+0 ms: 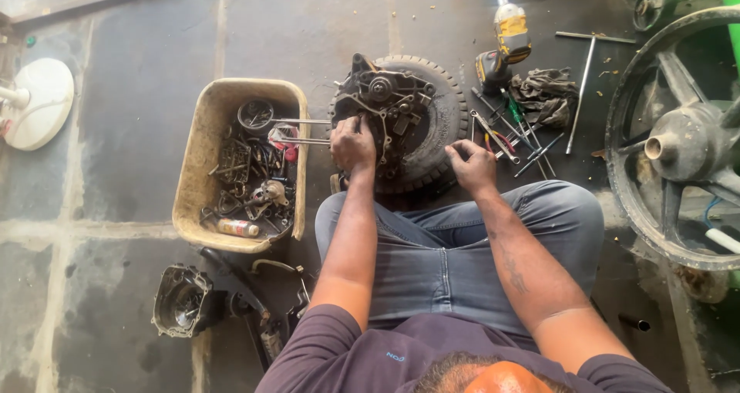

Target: Repairing or assembling a motorcycle engine while sitting on the floor.

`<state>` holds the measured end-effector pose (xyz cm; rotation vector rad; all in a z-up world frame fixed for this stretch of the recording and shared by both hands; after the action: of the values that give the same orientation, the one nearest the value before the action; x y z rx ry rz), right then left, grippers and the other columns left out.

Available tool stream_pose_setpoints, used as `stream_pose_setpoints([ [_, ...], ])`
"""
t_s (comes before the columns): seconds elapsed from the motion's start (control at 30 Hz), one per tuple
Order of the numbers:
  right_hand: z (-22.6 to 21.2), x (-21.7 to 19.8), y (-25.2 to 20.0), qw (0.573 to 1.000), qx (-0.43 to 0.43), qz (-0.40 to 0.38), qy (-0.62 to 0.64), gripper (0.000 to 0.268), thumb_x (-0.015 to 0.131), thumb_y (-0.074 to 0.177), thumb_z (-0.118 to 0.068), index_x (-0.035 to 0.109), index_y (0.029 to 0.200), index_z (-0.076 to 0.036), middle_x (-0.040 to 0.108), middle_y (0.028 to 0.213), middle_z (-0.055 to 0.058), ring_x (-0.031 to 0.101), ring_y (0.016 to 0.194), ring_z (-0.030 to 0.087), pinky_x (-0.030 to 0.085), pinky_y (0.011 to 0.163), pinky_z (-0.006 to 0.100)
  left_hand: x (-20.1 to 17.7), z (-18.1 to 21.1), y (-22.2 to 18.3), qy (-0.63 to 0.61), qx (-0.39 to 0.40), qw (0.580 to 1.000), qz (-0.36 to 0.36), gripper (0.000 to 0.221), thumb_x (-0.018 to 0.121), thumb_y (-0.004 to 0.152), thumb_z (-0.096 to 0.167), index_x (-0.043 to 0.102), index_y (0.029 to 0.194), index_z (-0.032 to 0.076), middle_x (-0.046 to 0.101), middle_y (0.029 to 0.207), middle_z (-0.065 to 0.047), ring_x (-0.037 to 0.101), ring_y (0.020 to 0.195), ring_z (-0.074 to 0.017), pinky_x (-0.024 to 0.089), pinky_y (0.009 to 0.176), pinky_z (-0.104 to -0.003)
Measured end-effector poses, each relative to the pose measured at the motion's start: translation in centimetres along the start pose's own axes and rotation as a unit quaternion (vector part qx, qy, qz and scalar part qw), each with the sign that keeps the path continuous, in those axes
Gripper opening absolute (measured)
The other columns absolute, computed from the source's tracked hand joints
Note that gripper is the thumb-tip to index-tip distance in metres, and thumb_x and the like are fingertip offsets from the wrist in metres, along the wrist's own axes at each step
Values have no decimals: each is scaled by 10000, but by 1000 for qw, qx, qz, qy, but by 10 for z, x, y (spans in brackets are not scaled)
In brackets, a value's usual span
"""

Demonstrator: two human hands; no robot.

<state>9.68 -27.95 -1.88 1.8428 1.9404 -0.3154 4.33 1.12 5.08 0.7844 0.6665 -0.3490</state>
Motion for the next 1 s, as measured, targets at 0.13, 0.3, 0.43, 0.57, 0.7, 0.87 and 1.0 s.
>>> stream_pose_setpoints([
  [0.13, 7, 6, -1, 1000, -24, -5, -3, 244, 768, 931, -348, 791, 1004, -116, 759, 792, 72, 701, 660, 169, 547, 653, 349, 1, 1, -1, -32, 47, 998, -2, 145, 811, 858, 232, 781, 913, 101, 759, 964, -52, 701, 892, -265, 566, 790, -392],
  [0.3, 6, 5, -1, 1000, 12, -20, -16, 266, 760, 922, -372, 795, 1010, -123, 758, 758, 71, 707, 645, 174, 553, 660, 341, 6, 1, 2, -47, 67, 997, -15, 133, 798, 872, 199, 773, 924, 79, 761, 955, -70, 703, 876, -265, 563, 787, -388],
  [0.43, 4, 6, -2, 999, 17, -30, -11, 271, 750, 925, -379, 796, 1012, -126, 754, 756, 72, 698, 634, 173, 543, 638, 343, 12, -2, 2, -44, 86, 995, -20, 132, 805, 866, 191, 766, 914, 75, 760, 937, -78, 703, 870, -266, 564, 788, -391],
  [0.57, 5, 9, -2, 999, 12, -33, -12, 272, 753, 925, -385, 797, 1008, -129, 748, 751, 76, 690, 632, 173, 535, 625, 343, 15, -3, 4, -36, 100, 994, -27, 143, 811, 864, 188, 756, 923, 69, 751, 922, -83, 700, 856, -260, 566, 782, -391],
  [0.7, 3, 8, -4, 999, 23, -39, -14, 276, 748, 923, -389, 797, 1009, -131, 749, 747, 76, 695, 636, 177, 535, 624, 344, 8, 1, 5, -44, 107, 993, -28, 134, 814, 864, 188, 756, 906, 75, 751, 916, -78, 701, 855, -263, 568, 777, -393],
  [0.87, 4, 11, -2, 998, 33, -52, -10, 289, 743, 924, -399, 794, 1014, -129, 763, 779, 90, 721, 673, 203, 551, 659, 367, 13, -2, 5, -50, 107, 992, -35, 122, 798, 868, 191, 748, 884, 81, 738, 894, -75, 701, 847, -270, 565, 775, -409],
  [1.0, 13, 17, 5, 999, -46, -23, -4, 310, 765, 931, -391, 793, 1031, -99, 774, 895, 123, 739, 809, 235, 568, 713, 382, -12, 13, 4, -52, 111, 992, -4, 114, 787, 873, 204, 766, 908, 98, 736, 929, -82, 687, 889, -301, 558, 767, -425],
])
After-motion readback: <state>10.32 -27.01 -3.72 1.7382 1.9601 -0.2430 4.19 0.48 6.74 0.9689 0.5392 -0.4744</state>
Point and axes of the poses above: each hand's wrist, its own y-axis towards the middle knuckle, its own x-axis out of the palm, z = x × y, the point moved 8 cm from there along y, towards the middle knuckle
